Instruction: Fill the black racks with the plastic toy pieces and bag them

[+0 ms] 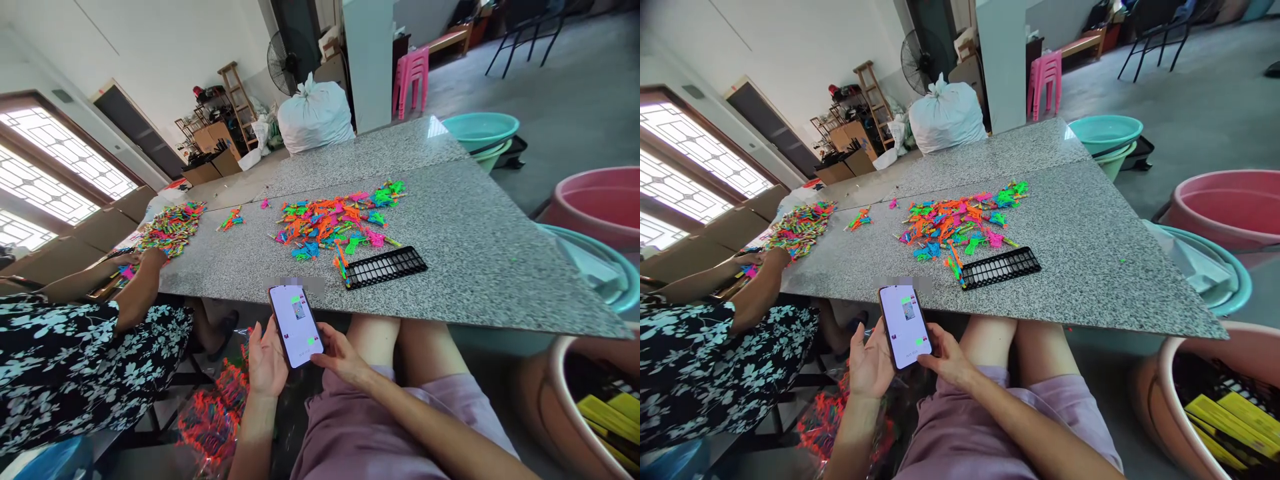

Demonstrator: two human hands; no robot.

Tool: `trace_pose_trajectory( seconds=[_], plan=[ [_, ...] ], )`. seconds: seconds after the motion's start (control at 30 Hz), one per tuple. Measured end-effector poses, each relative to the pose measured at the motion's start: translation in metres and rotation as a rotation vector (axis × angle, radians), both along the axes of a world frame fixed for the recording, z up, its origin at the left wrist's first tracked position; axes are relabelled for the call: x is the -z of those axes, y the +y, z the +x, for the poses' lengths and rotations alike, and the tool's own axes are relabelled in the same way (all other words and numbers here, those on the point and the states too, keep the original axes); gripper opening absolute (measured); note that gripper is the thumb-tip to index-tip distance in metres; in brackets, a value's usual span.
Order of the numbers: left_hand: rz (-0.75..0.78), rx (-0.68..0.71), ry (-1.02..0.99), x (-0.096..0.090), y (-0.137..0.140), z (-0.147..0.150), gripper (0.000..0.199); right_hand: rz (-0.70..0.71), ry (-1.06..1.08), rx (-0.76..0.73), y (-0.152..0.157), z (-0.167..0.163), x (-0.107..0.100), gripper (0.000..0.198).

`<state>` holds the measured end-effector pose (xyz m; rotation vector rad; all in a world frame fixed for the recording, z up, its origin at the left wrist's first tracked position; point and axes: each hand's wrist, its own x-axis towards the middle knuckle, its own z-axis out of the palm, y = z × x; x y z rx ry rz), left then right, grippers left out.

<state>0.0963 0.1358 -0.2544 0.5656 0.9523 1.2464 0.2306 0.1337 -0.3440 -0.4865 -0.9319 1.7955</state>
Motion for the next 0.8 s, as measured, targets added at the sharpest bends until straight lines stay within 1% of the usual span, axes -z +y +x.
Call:
trace_pose_trajectory(
  seconds=[0.13, 0.37, 0.5, 0.6, 0.7, 0.8],
  plan=[
    [-0.004, -0.018, 0.002, 0.0, 0.001, 0.0, 0.055, -0.035, 0.011, -0.016, 0.0, 0.0, -0.001, 0.056],
    [0.001, -0.031, -0.002, -0.001, 0.001, 0.001, 0.055, -0.114, 0.044, -0.066, -0.002, 0.005, -0.012, 0.055],
    [-0.038, -0.059, -0.002, 0.001, 0.001, -0.001, 0.052, -0.124, 0.044, -0.065, -0.003, 0.006, -0.014, 0.053],
    [-0.06, -0.103, -0.015, 0.005, 0.001, -0.002, 0.045, -0.136, 0.052, -0.065, -0.003, 0.005, -0.013, 0.054],
    [-0.058, -0.137, -0.018, 0.008, 0.002, -0.002, 0.038, -0.133, 0.049, -0.065, -0.003, 0.005, -0.013, 0.051],
    [-0.045, -0.135, 0.023, 0.009, 0.003, 0.0, 0.037, -0.13, 0.045, -0.058, -0.002, 0.004, -0.011, 0.049]
  ],
)
